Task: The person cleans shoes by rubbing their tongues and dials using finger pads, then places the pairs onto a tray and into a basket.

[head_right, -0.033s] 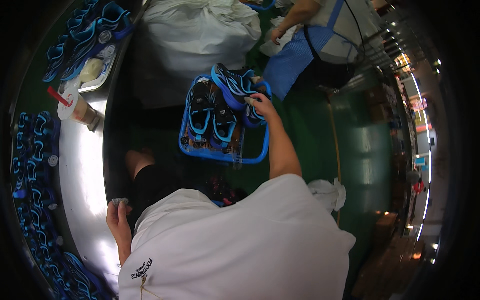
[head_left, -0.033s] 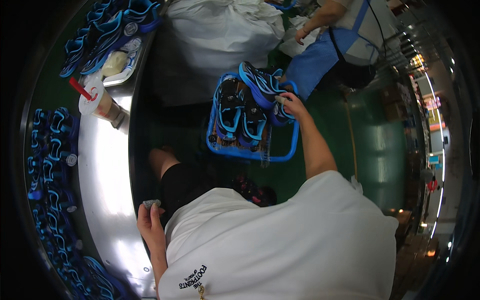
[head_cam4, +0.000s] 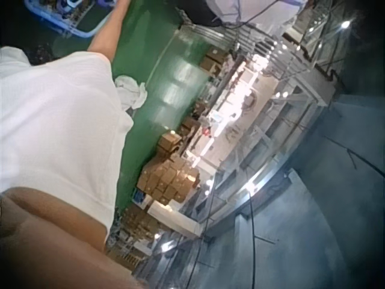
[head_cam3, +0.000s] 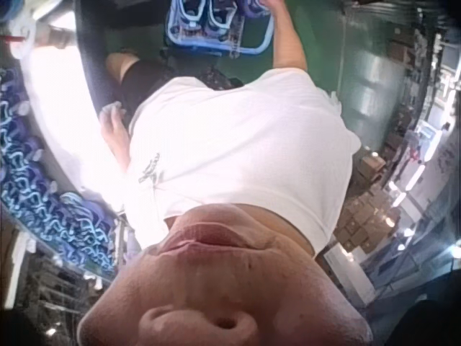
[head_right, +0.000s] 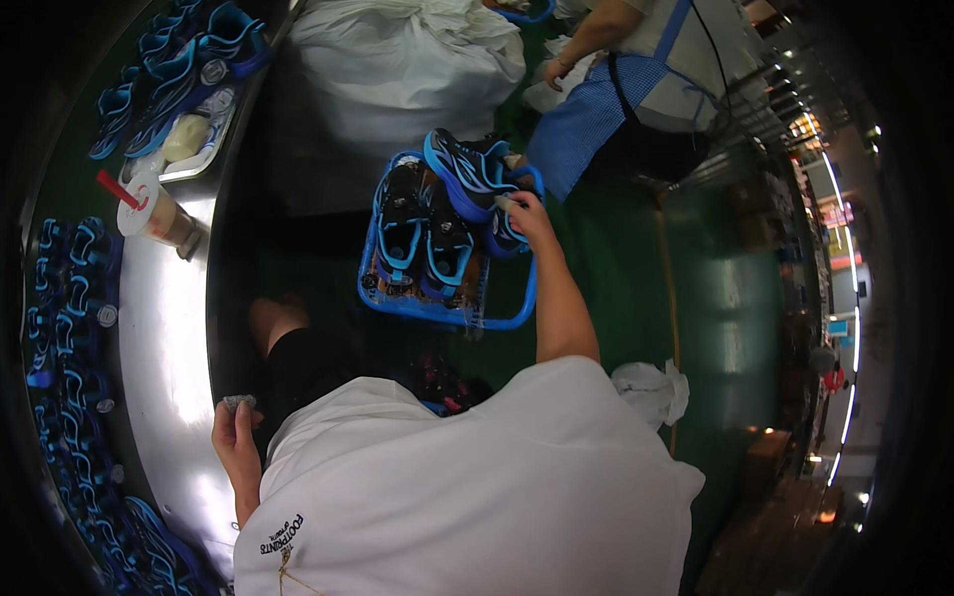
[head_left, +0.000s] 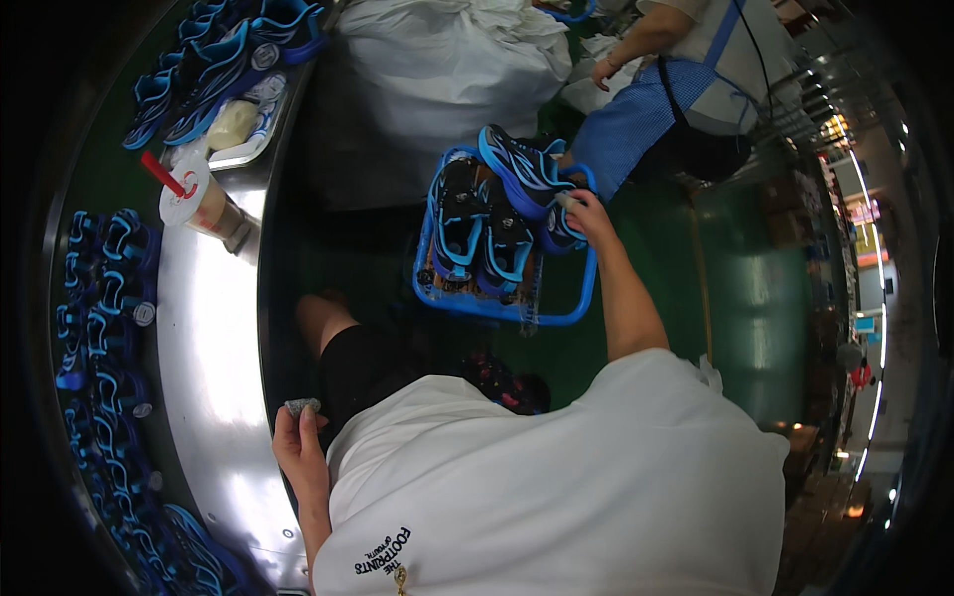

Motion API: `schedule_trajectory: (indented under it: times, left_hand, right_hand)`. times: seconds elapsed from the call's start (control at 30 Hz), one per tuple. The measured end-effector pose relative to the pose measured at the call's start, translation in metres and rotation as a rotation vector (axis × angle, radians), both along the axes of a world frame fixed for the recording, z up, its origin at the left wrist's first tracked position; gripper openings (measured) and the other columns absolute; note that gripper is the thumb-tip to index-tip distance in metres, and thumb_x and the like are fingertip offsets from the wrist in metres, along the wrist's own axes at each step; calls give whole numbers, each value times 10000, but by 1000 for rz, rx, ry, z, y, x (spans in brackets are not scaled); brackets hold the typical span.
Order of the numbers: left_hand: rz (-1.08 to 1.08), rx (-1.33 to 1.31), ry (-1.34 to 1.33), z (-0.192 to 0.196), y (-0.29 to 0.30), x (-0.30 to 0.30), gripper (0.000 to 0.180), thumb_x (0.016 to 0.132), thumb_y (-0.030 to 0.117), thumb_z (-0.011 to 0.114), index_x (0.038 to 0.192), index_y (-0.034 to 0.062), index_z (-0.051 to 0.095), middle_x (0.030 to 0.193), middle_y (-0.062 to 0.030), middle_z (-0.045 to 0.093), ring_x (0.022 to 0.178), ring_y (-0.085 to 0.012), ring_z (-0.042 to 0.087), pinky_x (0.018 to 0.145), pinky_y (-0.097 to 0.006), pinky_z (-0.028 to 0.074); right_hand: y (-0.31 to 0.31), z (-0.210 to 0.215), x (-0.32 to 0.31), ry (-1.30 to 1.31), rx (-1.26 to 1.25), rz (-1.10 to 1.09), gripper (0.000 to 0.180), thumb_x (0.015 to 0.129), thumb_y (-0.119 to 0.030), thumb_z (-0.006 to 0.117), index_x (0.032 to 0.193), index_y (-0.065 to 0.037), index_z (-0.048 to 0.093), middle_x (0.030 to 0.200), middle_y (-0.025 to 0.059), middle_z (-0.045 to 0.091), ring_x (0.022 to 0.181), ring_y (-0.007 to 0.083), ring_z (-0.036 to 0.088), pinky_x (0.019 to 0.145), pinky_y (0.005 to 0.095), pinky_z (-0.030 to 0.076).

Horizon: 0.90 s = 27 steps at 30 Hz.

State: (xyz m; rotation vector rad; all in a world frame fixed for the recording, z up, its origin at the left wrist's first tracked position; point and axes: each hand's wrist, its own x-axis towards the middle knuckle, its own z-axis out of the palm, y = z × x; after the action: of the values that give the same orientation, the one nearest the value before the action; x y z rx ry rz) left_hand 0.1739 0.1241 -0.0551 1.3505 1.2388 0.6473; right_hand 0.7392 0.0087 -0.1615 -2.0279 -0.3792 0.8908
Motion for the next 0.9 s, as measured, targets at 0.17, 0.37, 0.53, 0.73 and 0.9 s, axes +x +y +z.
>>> schedule_trajectory:
  times: [0.17,0.37,0.53,0.73,0.9]
  left_hand:
    - [-17,-13,59,4,1,9,107,955,83,515,907,4,568,792,-16,572,727,-76,531,685,-214,432]
    - [15,52,32,9,-1,23,113,941,99,520,900,13,581,768,-17,578,695,-82,529,656,-220,425]
    - [-53,57,53,-3,10,12,91,921,97,563,909,17,605,703,-14,596,642,-59,514,561,-207,392]
    - [-12,-14,2,15,2,-2,137,940,124,546,963,8,618,803,-28,617,733,-77,565,674,-216,455]
    - [-168,-171,-499,36,0,1,400,989,262,449,1321,39,464,1242,-116,568,1086,-176,560,900,-310,456]
  right_hand:
    - [-15,1,2,-134,228,34,611,824,-259,696,1354,-104,433,806,33,546,671,85,507,573,210,407]
    - [43,-1,24,49,56,62,402,773,-289,761,1111,-119,626,858,18,646,668,121,591,526,274,450]
    - [13,-15,41,-557,143,19,298,805,-268,722,992,-40,686,770,17,641,678,130,565,640,297,466]
    - [20,168,-81,-622,310,227,261,824,-198,741,981,-9,655,822,-21,611,747,63,525,706,216,430]
    - [54,235,-168,-378,508,554,178,798,-99,745,926,-14,657,789,-21,608,708,56,527,640,204,426]
